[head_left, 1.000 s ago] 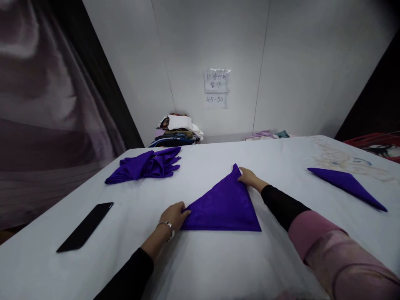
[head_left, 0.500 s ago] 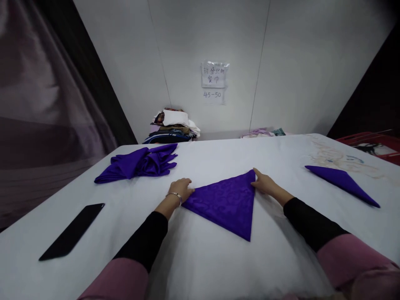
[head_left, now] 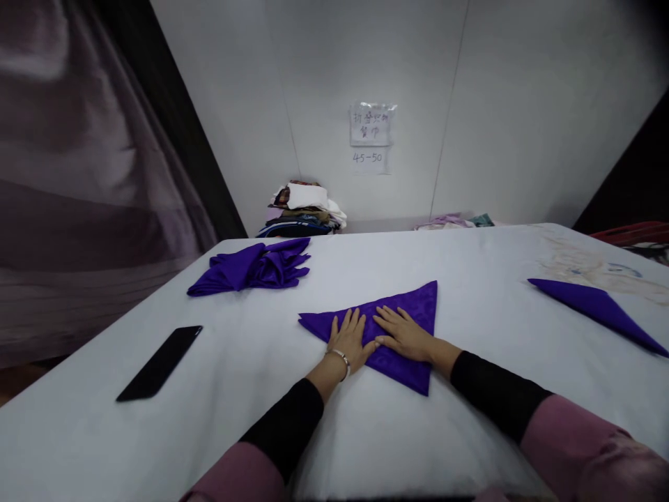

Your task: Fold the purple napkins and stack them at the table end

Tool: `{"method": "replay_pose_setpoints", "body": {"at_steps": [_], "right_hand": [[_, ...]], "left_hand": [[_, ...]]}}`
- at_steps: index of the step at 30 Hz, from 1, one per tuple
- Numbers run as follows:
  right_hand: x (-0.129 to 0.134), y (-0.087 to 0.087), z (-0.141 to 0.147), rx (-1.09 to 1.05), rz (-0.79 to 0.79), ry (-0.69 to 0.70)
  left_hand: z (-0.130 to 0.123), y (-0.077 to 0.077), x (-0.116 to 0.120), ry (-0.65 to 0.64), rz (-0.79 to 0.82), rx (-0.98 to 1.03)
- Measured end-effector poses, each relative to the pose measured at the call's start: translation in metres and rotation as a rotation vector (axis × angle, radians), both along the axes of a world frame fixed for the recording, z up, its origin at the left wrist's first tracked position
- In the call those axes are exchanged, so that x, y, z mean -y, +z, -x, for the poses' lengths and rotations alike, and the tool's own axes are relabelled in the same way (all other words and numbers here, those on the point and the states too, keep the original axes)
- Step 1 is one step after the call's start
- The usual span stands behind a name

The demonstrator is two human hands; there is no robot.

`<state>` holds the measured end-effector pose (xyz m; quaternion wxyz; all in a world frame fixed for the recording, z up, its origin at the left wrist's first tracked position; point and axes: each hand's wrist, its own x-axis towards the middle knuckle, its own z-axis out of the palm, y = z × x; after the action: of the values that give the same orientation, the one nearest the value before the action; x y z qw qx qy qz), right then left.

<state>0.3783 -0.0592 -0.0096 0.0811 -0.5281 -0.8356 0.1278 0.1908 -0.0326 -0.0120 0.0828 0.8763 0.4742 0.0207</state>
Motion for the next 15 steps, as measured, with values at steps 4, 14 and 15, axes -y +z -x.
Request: {"method": "replay_pose_setpoints", "body": {"at_steps": [4, 14, 15], "right_hand": [[0.000, -0.006, -0.004, 0.021, -0.049, 0.024], [0.002, -0.009, -0.006, 0.030, -0.063, 0.032], [0.001, -0.009, -0.006, 0.025, -0.065, 0.031]], "left_hand": [[0.002, 0.004, 0.002, 0.020, -0.018, 0.064], [0.094, 0.015, -0.020, 0.282, -0.324, 0.137], [0.100, 0.015, -0.022, 0.282, -0.326, 0.123]]}}
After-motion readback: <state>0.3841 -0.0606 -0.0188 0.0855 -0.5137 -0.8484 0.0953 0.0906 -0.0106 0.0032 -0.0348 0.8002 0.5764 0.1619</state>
